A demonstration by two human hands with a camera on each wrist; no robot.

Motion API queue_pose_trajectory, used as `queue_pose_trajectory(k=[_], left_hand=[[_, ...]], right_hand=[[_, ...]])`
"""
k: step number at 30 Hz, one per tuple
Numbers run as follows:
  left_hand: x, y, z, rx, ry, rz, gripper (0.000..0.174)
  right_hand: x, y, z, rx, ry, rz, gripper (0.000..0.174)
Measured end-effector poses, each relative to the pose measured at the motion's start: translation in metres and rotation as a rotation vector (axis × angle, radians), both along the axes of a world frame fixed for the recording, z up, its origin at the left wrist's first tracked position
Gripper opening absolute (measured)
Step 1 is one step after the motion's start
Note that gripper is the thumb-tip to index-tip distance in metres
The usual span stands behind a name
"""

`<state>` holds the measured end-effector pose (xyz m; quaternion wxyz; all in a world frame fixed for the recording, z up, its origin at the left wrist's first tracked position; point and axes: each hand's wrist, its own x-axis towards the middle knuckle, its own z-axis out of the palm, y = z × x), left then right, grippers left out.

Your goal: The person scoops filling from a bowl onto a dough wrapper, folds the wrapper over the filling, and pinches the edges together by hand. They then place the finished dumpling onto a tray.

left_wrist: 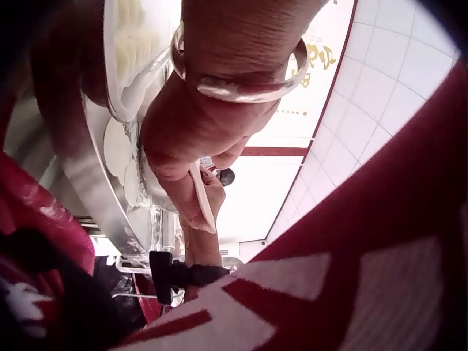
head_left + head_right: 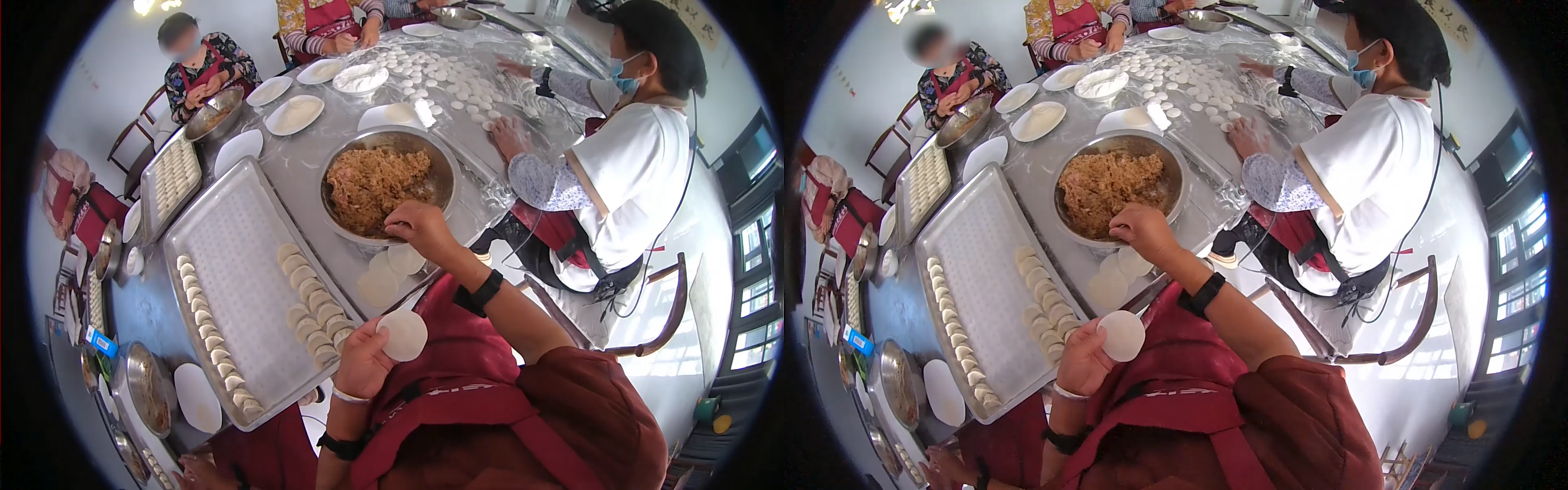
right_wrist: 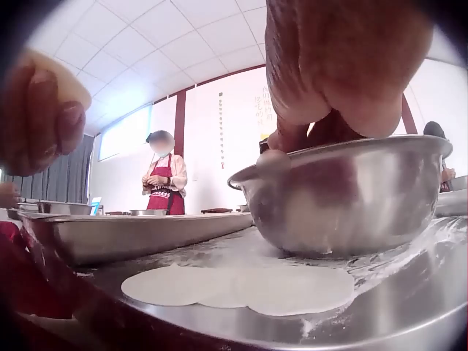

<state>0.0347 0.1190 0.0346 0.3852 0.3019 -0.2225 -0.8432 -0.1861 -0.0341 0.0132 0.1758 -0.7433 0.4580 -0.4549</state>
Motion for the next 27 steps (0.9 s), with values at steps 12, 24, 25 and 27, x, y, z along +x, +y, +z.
queue_pose_trajectory(k=[12, 24, 25, 27], left_hand=[[0.009, 0.002, 0.001, 0.0, 0.042, 0.013, 0.035], [0.007, 0.001, 0.008, -0.01, 0.038, 0.022, 0.037], [0.006, 0.001, 0.009, -0.015, 0.041, 0.016, 0.037], [0.005, 0.001, 0.01, -0.025, 0.048, 0.004, 0.037]], right_hand=[[-0.035, -0.021, 0.025, 0.245, -0.49, -0.483, 0.023], [-0.037, -0.06, 0.004, 0.375, -0.295, -0.679, 0.025], [-0.037, -0.061, 0.006, 0.398, -0.29, -0.678, 0.025], [-0.033, -0.06, 0.008, 0.396, -0.488, -0.666, 0.025]])
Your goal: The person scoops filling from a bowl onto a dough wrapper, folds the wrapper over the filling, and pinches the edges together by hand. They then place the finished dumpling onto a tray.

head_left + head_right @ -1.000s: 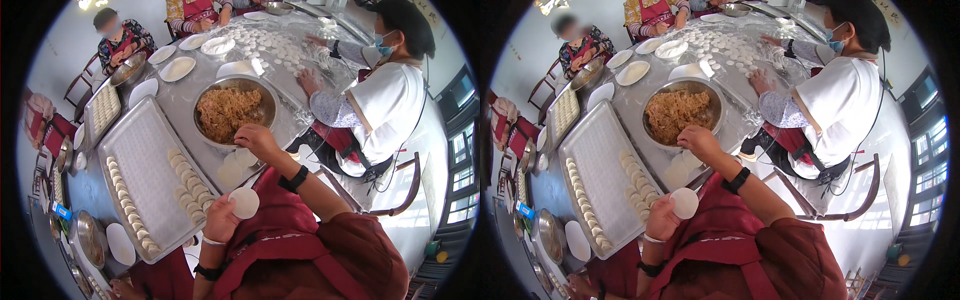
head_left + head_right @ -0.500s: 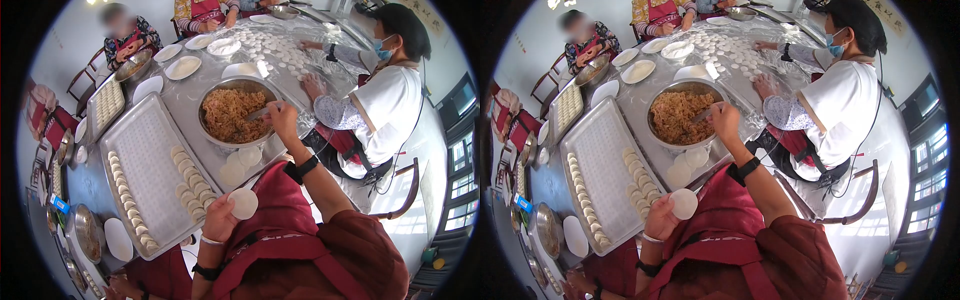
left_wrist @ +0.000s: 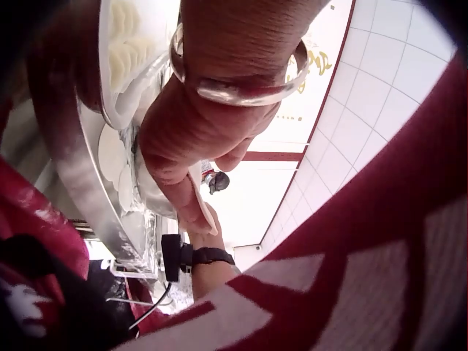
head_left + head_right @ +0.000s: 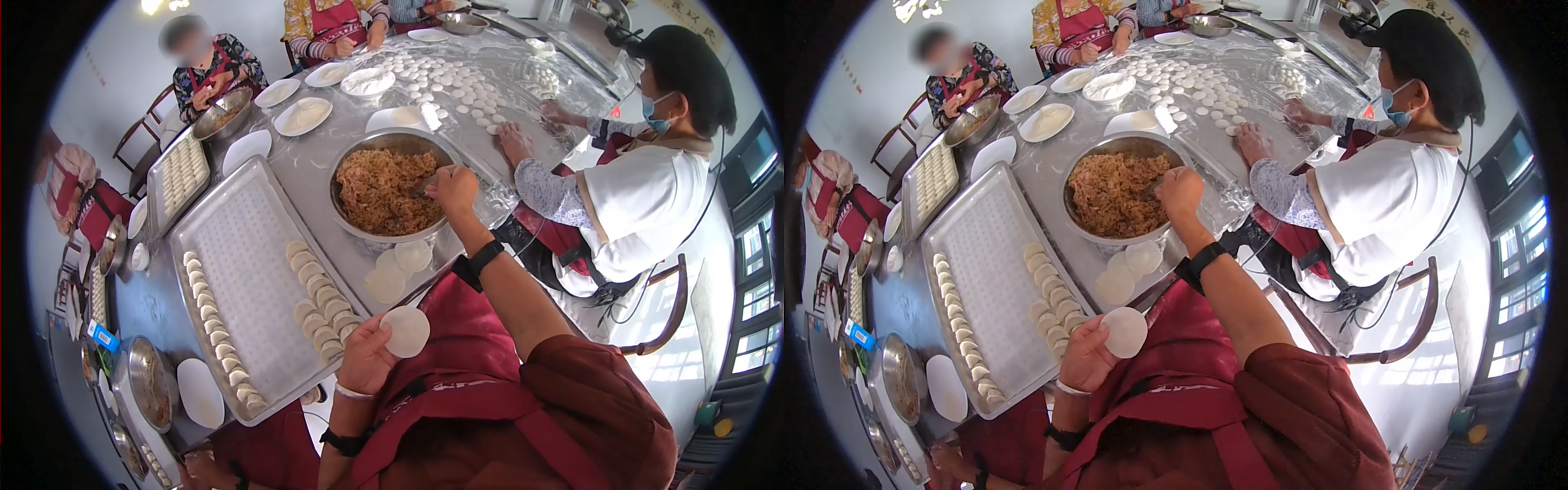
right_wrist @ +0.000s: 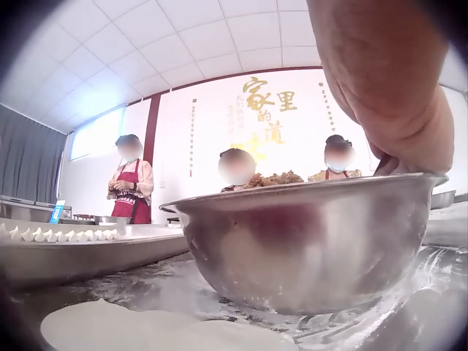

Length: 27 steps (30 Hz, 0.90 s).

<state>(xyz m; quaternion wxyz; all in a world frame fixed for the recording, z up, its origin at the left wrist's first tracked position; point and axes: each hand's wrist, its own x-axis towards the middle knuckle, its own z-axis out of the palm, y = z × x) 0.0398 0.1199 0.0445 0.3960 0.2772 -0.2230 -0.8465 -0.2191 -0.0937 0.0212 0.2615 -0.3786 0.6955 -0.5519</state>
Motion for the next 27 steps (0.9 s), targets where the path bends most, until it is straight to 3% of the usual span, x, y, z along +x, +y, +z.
queue_pose_trajectory(k=[10, 27], left_hand=[[-0.001, -0.001, 0.001, -0.016, -0.013, -0.002, 0.037], [-0.001, -0.011, -0.003, 0.025, 0.028, 0.141, 0.037]], right_hand=[[0.005, -0.003, -0.007, -0.223, -0.512, -0.018, 0.02], [-0.006, 0.013, -0.001, -0.29, -0.857, 0.106, 0.021]])
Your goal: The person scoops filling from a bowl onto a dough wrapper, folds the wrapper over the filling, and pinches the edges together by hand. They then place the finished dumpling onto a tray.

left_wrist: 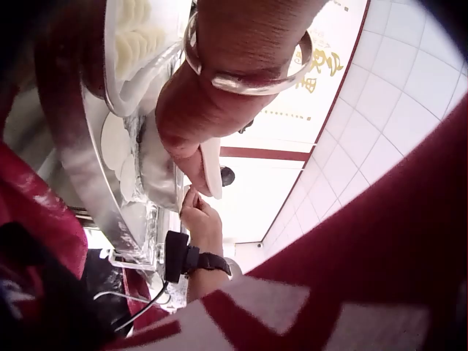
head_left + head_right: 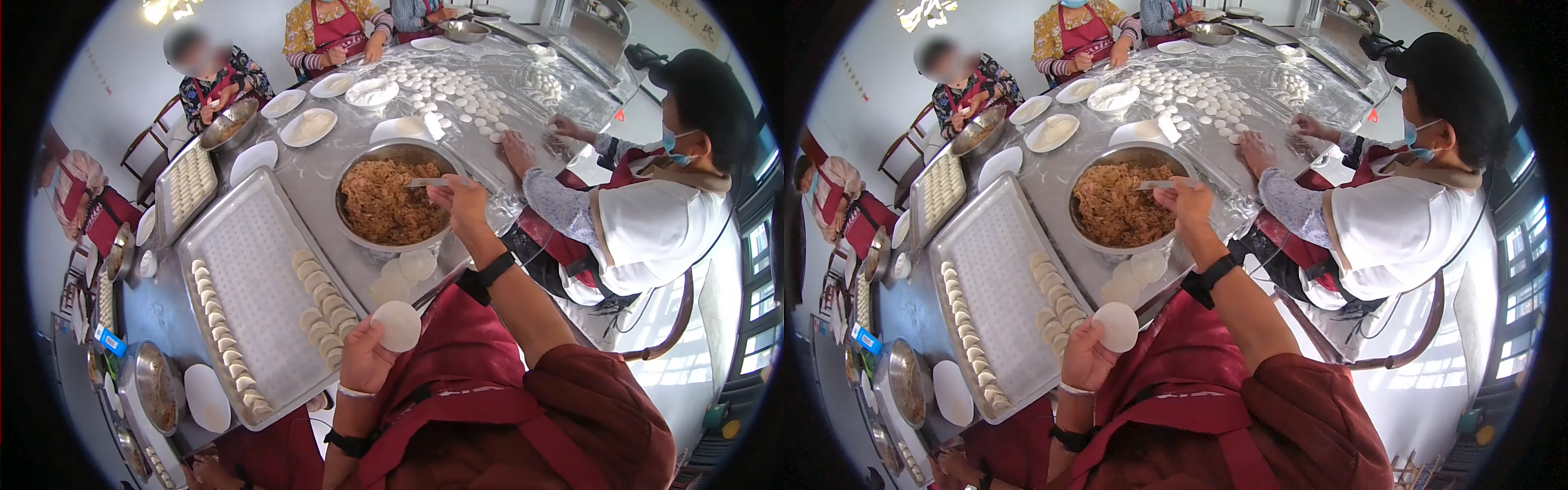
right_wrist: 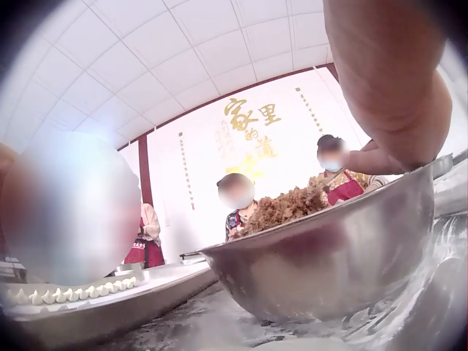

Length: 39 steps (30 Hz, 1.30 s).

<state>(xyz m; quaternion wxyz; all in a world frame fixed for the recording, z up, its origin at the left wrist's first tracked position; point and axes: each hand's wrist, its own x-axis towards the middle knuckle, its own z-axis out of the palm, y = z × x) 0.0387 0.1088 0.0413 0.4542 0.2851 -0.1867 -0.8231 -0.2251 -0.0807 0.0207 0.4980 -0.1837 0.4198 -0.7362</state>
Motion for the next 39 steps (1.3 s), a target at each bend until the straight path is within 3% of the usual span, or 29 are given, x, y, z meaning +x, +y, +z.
queue_pose_trajectory(k=[7, 19, 22, 25, 28, 31, 32, 35, 39], left_hand=[[0.0, -0.02, 0.009, -0.068, 0.169, 0.127, 0.042], [-0.017, -0.08, 0.013, -0.071, 0.38, 0.278, 0.052], [-0.021, -0.079, 0.018, -0.065, 0.384, 0.273, 0.049], [-0.02, -0.076, 0.02, -0.075, 0.355, 0.27, 0.044], [-0.017, -0.074, 0.02, -0.077, 0.332, 0.285, 0.043], [-0.016, -0.072, 0.024, -0.054, 0.313, 0.296, 0.043], [-0.014, -0.073, 0.024, -0.042, 0.315, 0.292, 0.044], [-0.009, -0.074, 0.024, -0.021, 0.335, 0.276, 0.046], [-0.005, -0.072, 0.023, 0.005, 0.345, 0.309, 0.047]], right_hand=[[-0.002, 0.019, 0.008, -0.015, -0.097, 0.034, 0.021], [0.017, 0.106, 0.064, -0.061, -0.036, 0.392, 0.02], [0.038, 0.12, 0.07, -0.087, 0.113, 0.278, 0.021], [0.048, 0.129, 0.07, -0.083, 0.276, 0.294, 0.021], [0.06, 0.146, 0.064, -0.253, 0.704, 0.298, 0.015], [0.066, 0.148, 0.056, -0.634, 1.319, 0.162, 0.021], [0.071, 0.15, 0.047, -0.625, 1.191, 0.247, 0.031], [0.068, 0.151, 0.048, -0.692, 1.332, 0.287, 0.028], [0.056, 0.153, 0.06, -0.558, 1.209, 0.333, 0.023]])
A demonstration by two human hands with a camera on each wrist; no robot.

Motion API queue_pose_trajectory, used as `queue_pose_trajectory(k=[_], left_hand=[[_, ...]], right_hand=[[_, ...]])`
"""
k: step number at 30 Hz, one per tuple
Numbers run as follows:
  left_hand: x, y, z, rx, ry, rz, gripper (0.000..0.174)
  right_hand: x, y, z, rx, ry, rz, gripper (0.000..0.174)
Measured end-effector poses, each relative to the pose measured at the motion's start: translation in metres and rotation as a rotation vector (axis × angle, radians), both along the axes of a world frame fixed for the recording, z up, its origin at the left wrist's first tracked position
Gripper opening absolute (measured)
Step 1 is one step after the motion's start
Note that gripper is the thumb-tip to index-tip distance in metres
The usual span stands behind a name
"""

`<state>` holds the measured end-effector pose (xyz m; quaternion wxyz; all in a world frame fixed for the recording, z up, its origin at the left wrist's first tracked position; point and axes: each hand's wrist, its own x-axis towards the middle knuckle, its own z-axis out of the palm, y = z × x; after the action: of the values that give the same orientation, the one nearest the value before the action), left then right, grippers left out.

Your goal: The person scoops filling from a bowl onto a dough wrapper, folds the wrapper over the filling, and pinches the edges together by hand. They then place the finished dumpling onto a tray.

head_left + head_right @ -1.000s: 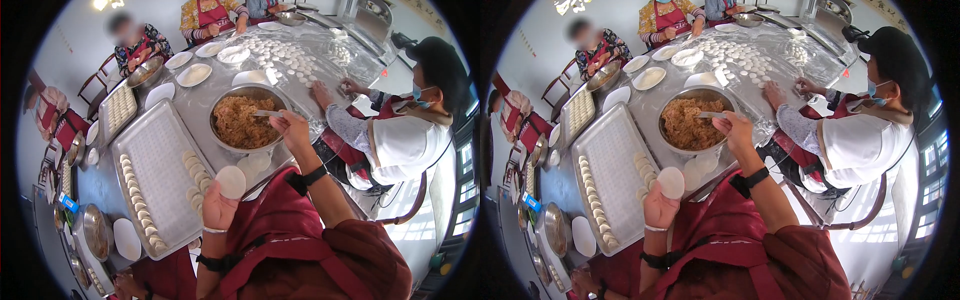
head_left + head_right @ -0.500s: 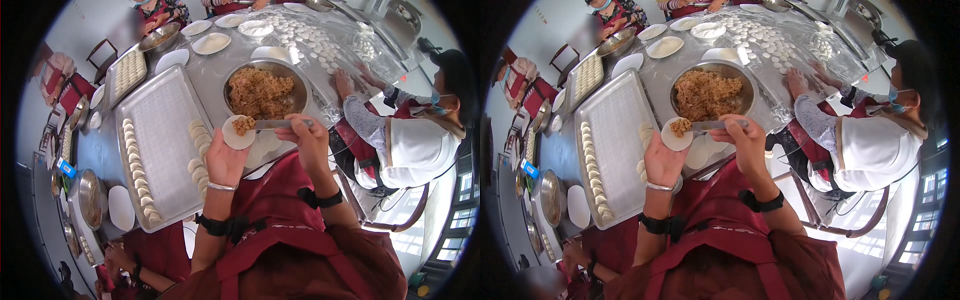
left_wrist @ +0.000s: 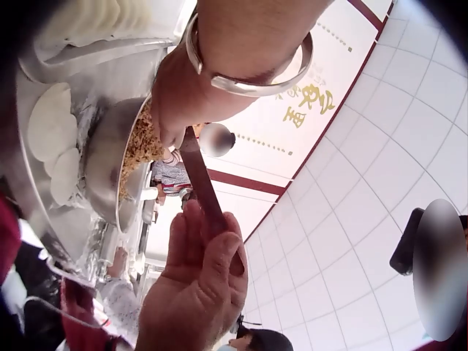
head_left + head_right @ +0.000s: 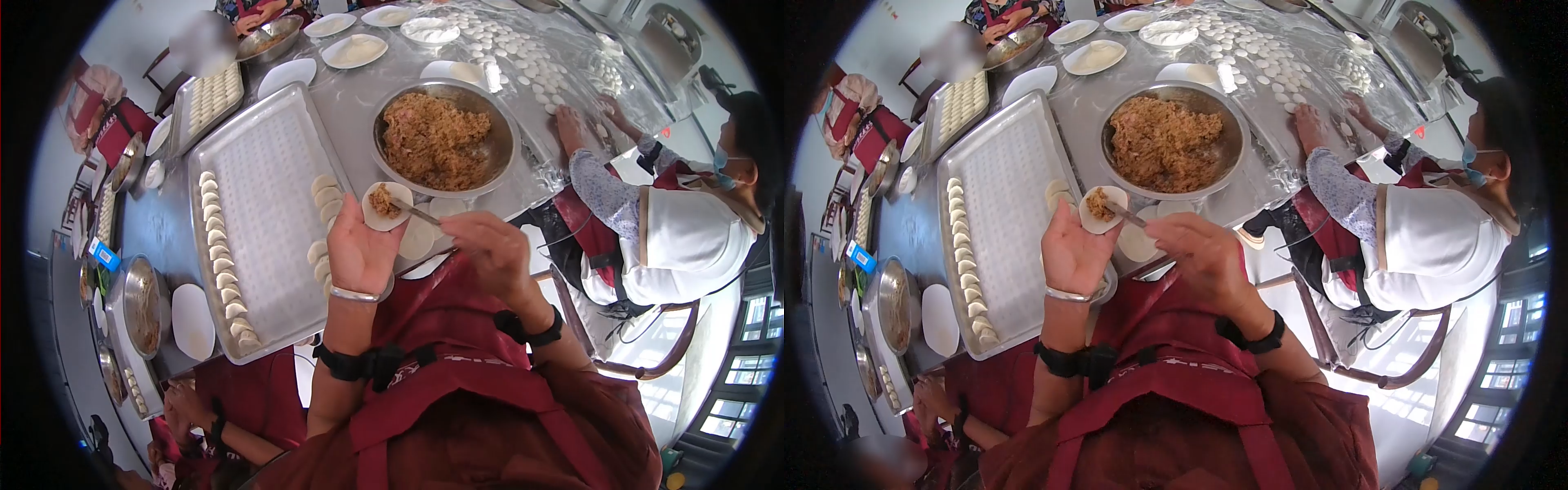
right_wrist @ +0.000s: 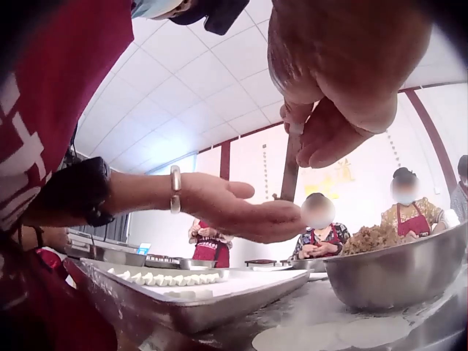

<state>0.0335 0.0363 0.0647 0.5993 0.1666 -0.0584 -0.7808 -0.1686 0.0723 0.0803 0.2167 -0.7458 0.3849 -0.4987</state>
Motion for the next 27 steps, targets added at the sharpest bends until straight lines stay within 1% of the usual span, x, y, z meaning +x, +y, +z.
queue_pose_trajectory(k=[2, 3, 6, 7, 10, 12, 16, 21, 27], left_hand=[[0.001, 0.001, 0.0, 0.012, -0.002, 0.035, 0.053], [0.001, 0.002, 0.0, 0.018, -0.003, 0.05, 0.056], [0.0, 0.007, 0.007, -0.023, 0.01, 0.006, 0.048], [0.0, 0.009, 0.006, -0.026, 0.009, -0.01, 0.049], [-0.001, 0.014, 0.004, -0.031, -0.012, -0.043, 0.051], [-0.002, 0.019, 0.004, -0.034, -0.045, -0.046, 0.056], [-0.004, 0.028, 0.004, -0.062, -0.128, -0.072, 0.055], [-0.003, 0.034, 0.001, -0.083, -0.198, -0.053, 0.054], [-0.003, 0.04, 0.003, -0.177, -0.302, -0.069, 0.055]], right_hand=[[-0.008, -0.001, 0.01, 0.054, -0.021, -0.051, 0.021], [-0.01, -0.001, 0.013, 0.162, -0.085, -0.051, 0.017], [-0.011, 0.0, 0.006, 0.472, -0.646, 0.004, 0.021], [-0.008, -0.001, 0.006, 0.492, -0.744, -0.021, 0.027], [-0.012, -0.006, 0.0, 0.617, -0.919, 0.036, 0.024], [-0.011, -0.009, -0.003, 0.668, -0.977, 0.05, 0.022], [-0.011, -0.011, -0.011, 0.734, -1.045, 0.073, 0.019], [-0.01, -0.011, -0.01, 0.787, -1.037, 0.01, 0.019], [-0.009, -0.009, -0.012, 0.797, -1.037, -0.028, 0.019]])
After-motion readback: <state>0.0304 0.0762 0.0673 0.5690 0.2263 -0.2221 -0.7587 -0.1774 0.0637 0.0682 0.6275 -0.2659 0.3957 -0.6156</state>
